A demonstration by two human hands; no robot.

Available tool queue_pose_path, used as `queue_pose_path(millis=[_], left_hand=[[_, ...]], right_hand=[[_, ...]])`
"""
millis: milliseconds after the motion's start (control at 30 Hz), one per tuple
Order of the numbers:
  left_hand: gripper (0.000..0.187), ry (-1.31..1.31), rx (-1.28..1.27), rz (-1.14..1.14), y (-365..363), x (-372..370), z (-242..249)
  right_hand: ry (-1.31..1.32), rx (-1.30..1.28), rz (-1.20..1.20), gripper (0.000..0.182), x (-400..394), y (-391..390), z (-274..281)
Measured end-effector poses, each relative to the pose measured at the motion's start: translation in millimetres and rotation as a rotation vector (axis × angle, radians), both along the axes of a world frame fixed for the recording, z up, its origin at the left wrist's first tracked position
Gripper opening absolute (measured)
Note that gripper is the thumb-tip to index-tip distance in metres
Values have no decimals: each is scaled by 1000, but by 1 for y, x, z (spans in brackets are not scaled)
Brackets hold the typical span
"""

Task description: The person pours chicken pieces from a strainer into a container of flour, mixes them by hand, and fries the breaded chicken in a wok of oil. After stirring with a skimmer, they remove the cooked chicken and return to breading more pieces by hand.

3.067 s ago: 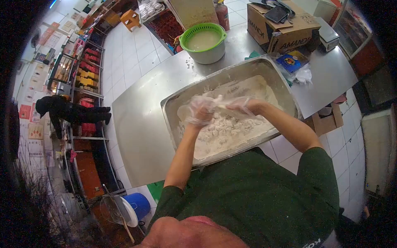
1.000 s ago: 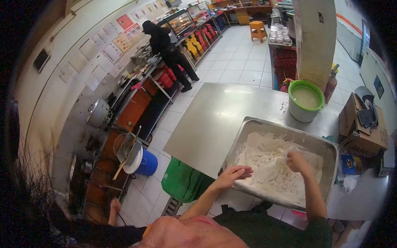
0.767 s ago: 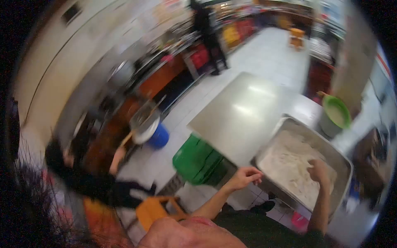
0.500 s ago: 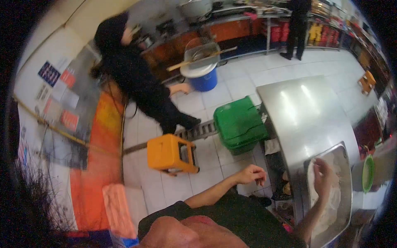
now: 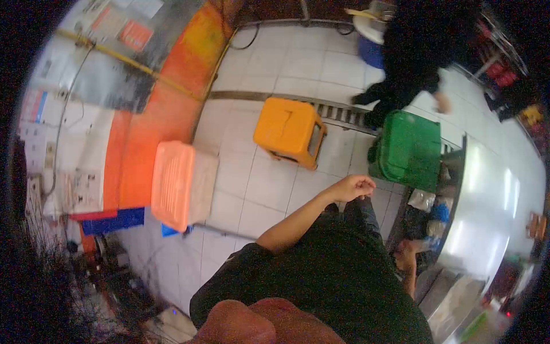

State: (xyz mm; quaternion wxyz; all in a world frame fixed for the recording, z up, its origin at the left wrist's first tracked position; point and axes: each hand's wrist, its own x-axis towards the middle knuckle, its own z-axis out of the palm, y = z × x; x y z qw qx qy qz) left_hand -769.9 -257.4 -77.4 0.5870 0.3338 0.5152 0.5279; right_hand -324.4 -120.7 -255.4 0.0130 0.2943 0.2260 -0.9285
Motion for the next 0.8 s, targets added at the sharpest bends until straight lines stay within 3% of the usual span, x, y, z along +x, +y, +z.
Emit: queue_pose_path(millis=[67,133,300,367,433,567,633,667,700,733,800], left_hand=[[21,-4,-38,34,-3,-16,3],[22,-53,-44,75,-13,-86,-16],[26,-83,-21,166,3,-178,-40],[28,-35,-129,180,16,-231,-45],[28,-93,-67,275,21,-284,-59],[26,-127,-341,616,20,-407,-88],[25,-71,-556,775,-4,-438,-142],[25,-121,-567,929,-28,-444,-216],[31,677,-620,691,-53,-461,-288],[31,620,-671,766,-64,-438,-265],[38,255,-1068,1292,-75,-449,-187]], right_hand=[[-61,-4,67,35,-16,6,19],[-208,28,97,36,-68,-1,26],[-464,160,113,39,-144,32,39],[-545,224,115,41,-195,61,40],[-622,297,138,42,-263,102,40],[-700,513,374,45,-482,230,35],[-676,622,629,46,-601,283,10],[-508,646,518,49,-673,308,-1],[-367,626,394,51,-721,323,-8],[-366,738,548,51,-785,333,8],[-198,1014,825,44,-937,334,42]])
